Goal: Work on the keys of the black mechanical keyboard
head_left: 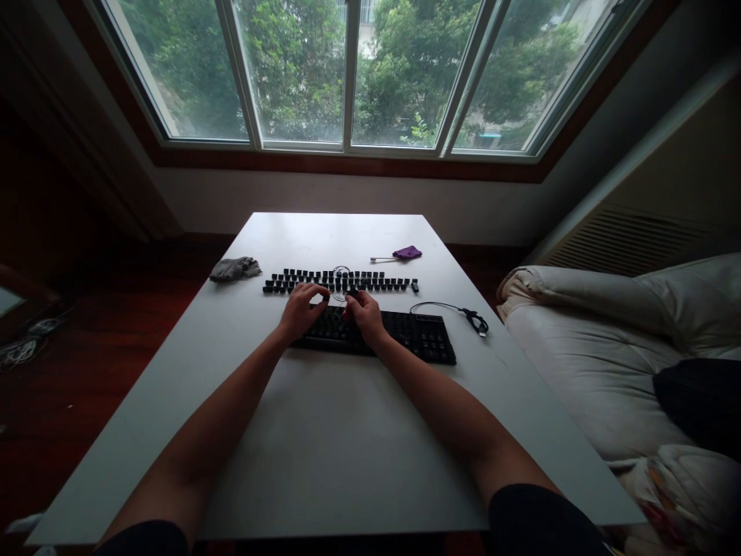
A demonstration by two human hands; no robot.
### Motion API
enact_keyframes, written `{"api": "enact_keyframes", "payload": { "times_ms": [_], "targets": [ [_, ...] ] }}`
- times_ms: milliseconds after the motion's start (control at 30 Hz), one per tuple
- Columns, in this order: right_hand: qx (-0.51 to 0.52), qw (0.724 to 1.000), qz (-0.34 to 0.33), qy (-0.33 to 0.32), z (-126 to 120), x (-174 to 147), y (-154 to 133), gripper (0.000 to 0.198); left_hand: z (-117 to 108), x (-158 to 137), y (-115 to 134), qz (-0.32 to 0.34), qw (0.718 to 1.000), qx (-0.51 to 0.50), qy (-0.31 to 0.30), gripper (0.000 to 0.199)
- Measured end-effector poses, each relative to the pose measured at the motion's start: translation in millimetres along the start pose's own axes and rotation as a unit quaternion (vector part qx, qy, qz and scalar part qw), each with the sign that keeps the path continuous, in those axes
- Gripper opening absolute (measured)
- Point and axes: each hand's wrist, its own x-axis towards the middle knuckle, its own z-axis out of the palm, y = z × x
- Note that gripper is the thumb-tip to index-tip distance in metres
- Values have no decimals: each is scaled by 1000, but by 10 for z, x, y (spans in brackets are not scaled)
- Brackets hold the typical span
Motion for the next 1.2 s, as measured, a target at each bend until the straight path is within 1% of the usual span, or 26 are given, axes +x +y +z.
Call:
{"api": "enact_keyframes", "payload": {
  "times_ms": [100,200,267,400,600,833,1200],
  "targets": [
    [9,1000,-13,-2,-8,3,21,30,-9,10,-174,-36,998,39,20,19],
    [13,1000,-13,-4,-20,5,31,29,-1,49,-369,-70,994,83,25,24],
    [9,1000,-13,-2,-26,5,35,29,11,102,-488,-77,989,122,17,27],
    [5,1000,-18,0,-30,7,47,29,37,239,-642,-73,982,173,-5,24],
    [16,1000,-17,-5,-47,2,46,27,126,363,-698,-60,980,187,-37,23],
    [2,1000,-13,-7,-69,-15,18,27,227,399,-758,-95,973,203,-62,20],
    [11,1000,-9,-12,-51,-14,-18,27,267,410,-809,-117,967,215,-70,21]
  ]
}}
